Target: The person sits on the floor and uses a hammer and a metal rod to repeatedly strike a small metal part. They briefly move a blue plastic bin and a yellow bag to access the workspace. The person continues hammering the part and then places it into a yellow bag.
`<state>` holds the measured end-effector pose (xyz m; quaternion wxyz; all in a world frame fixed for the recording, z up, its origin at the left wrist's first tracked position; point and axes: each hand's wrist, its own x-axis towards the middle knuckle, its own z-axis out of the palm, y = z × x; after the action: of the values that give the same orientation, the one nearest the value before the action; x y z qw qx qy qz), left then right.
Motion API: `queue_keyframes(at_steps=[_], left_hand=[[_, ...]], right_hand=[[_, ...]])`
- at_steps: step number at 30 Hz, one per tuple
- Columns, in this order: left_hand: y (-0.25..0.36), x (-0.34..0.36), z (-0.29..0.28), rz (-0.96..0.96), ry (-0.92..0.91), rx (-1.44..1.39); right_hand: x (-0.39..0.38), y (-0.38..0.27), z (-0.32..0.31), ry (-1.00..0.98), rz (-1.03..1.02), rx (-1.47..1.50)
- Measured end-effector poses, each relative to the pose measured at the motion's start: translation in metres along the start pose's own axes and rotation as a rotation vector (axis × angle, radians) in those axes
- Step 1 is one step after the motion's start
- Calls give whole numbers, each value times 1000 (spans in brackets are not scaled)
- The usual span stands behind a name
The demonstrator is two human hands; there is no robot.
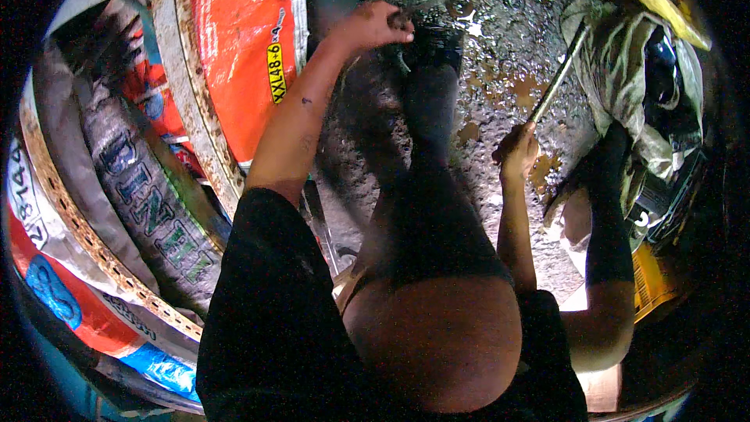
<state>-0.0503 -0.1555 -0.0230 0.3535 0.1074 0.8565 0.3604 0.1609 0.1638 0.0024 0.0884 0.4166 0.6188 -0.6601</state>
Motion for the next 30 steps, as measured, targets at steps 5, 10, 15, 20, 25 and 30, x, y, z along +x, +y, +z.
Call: queue_keyframes(at_steps=[5,10,15,20,25,30], left_hand=[[-1,-27,16,-61,-140,206],[-22,-22,36,219,126,339],[-3,-4,24,173,54,411],[3,0,18,148,8,399],[2,10,24,208,52,386],[17,18,27,136,-8,429]], right_hand=[[-10,-15,5,-65,18,43],[-18,-22,5,-116,46,25],[-21,-11,8,-109,47,22],[-33,-9,16,-109,54,-60],[-33,19,15,-83,-18,-263],[-44,2,21,-194,49,-160]])
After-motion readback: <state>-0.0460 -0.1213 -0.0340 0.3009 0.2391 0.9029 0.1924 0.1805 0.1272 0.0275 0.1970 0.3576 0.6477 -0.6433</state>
